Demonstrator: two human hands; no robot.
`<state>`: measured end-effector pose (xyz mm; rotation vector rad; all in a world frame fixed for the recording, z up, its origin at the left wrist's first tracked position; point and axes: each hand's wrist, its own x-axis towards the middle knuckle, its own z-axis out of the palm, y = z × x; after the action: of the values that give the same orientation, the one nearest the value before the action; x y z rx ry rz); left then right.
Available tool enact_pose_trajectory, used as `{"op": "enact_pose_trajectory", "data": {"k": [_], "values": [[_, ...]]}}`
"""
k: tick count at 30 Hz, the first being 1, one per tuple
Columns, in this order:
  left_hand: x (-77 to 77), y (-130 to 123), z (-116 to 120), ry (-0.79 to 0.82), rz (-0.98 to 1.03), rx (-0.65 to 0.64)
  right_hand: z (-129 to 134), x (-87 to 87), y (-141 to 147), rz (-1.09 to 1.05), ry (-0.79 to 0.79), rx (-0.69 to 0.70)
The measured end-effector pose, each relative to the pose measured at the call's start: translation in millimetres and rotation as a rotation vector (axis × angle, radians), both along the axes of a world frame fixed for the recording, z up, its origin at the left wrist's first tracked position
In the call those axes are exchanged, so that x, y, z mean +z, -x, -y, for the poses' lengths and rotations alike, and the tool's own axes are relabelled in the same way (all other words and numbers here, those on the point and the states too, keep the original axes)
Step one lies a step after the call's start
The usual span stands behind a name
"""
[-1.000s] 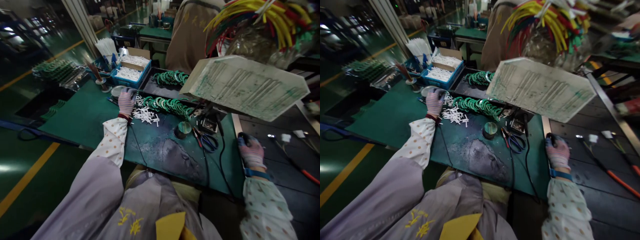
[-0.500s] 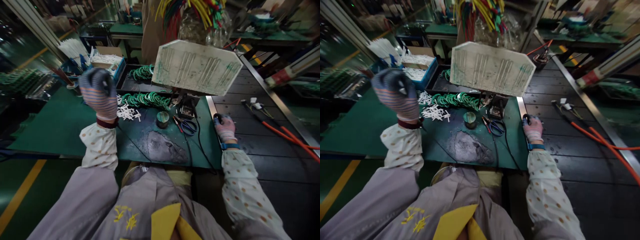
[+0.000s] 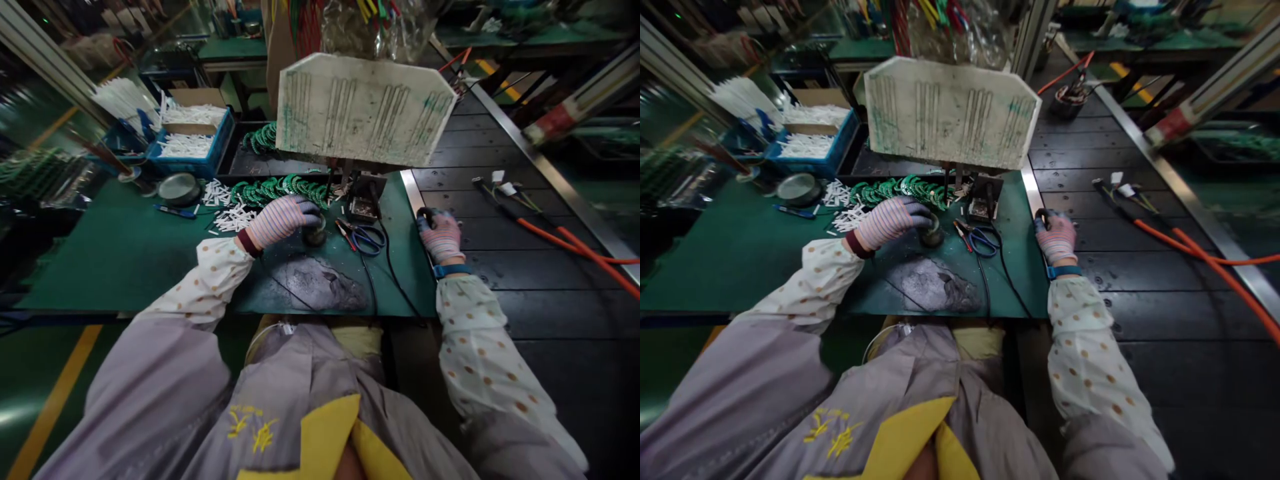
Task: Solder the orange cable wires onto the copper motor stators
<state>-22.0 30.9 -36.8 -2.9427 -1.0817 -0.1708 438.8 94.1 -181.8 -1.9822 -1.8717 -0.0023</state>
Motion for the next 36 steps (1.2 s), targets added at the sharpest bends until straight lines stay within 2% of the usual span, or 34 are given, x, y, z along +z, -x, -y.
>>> {"op": "enact_pose_trajectory", "data": {"k": [4, 8, 11, 15, 17, 19, 21, 23, 25, 28, 31, 33, 36], "values": [[-0.1, 4, 3, -0.004, -0.03, -0.064, 0, -1.0, 0, 0.008, 0.012, -0.003], [-14.9, 1, 21, -0.115, -0.05, -0.128, 0, -5.9, -4, -0.013, -0.018, -0.017], [-27.3, 3, 44, -0.196, 0.013, -0.172, 1, -7.5, -7, -0.033, -0.035, 0.018], [-35.0, 32, 77, -0.274, 0.069, -0.209, 2, -5.5, -4, -0.029, -0.028, 0.021], [-33.7, 58, 82, -0.232, 0.073, -0.077, 2, -3.4, -2, -0.031, -0.025, 0.006], [-28.2, 84, 71, -0.192, 0.087, 0.161, 1, -0.9, 1, -0.038, -0.017, -0.004], [-18.7, 105, 46, -0.225, 0.117, 0.37, 0, 1.8, 3, -0.055, -0.013, -0.006], [-7.9, 116, 13, -0.271, 0.147, 0.504, 0, 4.6, 5, -0.082, -0.012, -0.008], [0.9, 116, -23, -0.256, 0.149, 0.581, 1, 7.2, 7, -0.107, -0.011, -0.014], [5.3, 100, -69, -0.164, 0.088, 0.581, 5, 11.2, 10, -0.128, -0.014, -0.019], [1.2, 84, -97, -0.09, 0.036, 0.541, 9, 16.1, 14, -0.146, -0.01, -0.026], [-0.8, 81, -104, -0.093, 0.049, 0.509, 10, 20.4, 18, -0.153, -0.002, -0.04], [6.1, 89, -96, -0.144, 0.102, 0.427, 10, 28.3, 26, -0.157, 0.024, -0.074]]}}
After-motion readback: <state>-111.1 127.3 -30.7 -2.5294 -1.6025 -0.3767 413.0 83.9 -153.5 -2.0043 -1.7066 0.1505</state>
